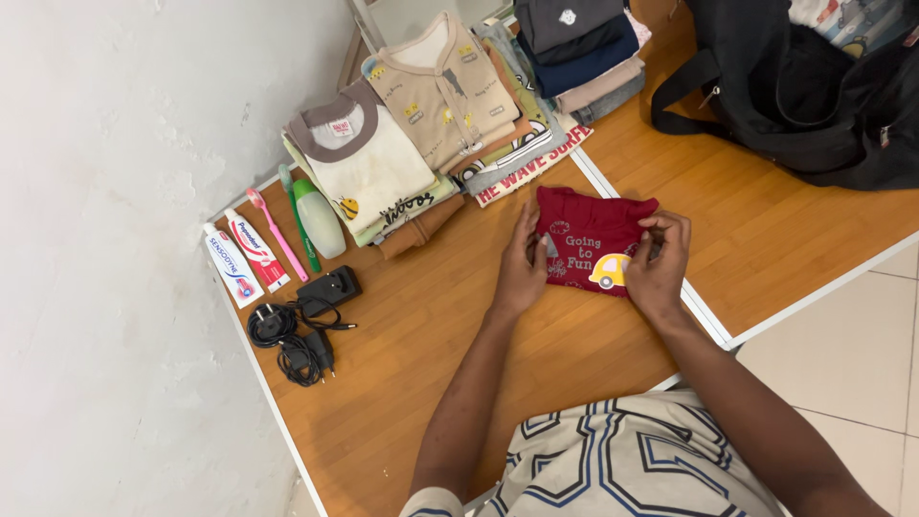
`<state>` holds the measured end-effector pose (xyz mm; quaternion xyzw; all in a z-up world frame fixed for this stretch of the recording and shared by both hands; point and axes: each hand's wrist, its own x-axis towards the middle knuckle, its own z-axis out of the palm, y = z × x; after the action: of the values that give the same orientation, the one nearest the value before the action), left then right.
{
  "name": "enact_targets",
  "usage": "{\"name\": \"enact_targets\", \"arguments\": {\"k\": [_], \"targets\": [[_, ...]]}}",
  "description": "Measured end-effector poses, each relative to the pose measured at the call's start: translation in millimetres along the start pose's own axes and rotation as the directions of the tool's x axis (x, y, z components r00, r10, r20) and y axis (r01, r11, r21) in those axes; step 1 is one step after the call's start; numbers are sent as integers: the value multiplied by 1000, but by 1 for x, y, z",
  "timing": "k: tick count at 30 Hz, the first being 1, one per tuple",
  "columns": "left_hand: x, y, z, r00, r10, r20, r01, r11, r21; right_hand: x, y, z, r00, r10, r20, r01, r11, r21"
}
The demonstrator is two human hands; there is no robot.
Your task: The person takes a red shirt and a white patterned garment from a bag, spreads them out on a table, and folds each item into a compact square by hand.
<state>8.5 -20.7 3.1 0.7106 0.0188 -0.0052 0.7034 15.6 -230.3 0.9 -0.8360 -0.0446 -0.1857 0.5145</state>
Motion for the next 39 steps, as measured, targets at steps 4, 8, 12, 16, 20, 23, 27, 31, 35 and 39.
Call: {"name": "enact_targets", "arguments": {"k": [4, 8, 12, 16, 20, 23, 27, 31, 35, 39], "targets": [[-3, -7, 3, 989, 147, -35, -135, 965, 225, -3, -5, -1, 999, 32, 24, -30, 997, -76], [-5, -15, 3, 964, 256, -66, -190, 845, 499, -4, -8, -10, 998, 35, 54, -15, 943, -332], [-10, -19, 4, 955, 292, -58, -182, 727, 662, -19, -8, -21, 983, 85, 166, -14, 921, -389], [-11, -16, 4, 972, 228, -54, -148, 779, 609, -32, -7, -21, 959, 120, 257, 13, 886, -464], [-8, -12, -1, 972, 214, -98, -128, 830, 543, -21, -13, -20, 944, 160, 289, -42, 926, -376], [0, -7, -10, 983, 101, -153, -23, 897, 442, -6, -20, -13, 921, 231, 314, -131, 942, -309], [5, -7, -20, 992, -3, -125, 23, 987, 160, 10, -32, -2, 917, 200, 344, -175, 979, -102], [9, -14, -24, 991, -66, -117, 42, 980, -195, 22, -49, 12, 900, 209, 381, -252, 966, 65], [12, -4, -37, 988, -61, -142, 32, 980, -196, 33, -69, 24, 911, 142, 387, -218, 963, 159], [18, 14, -65, 973, 26, -229, -86, 962, -257, 52, -86, 39, 923, 51, 382, -175, 939, 297]]}}
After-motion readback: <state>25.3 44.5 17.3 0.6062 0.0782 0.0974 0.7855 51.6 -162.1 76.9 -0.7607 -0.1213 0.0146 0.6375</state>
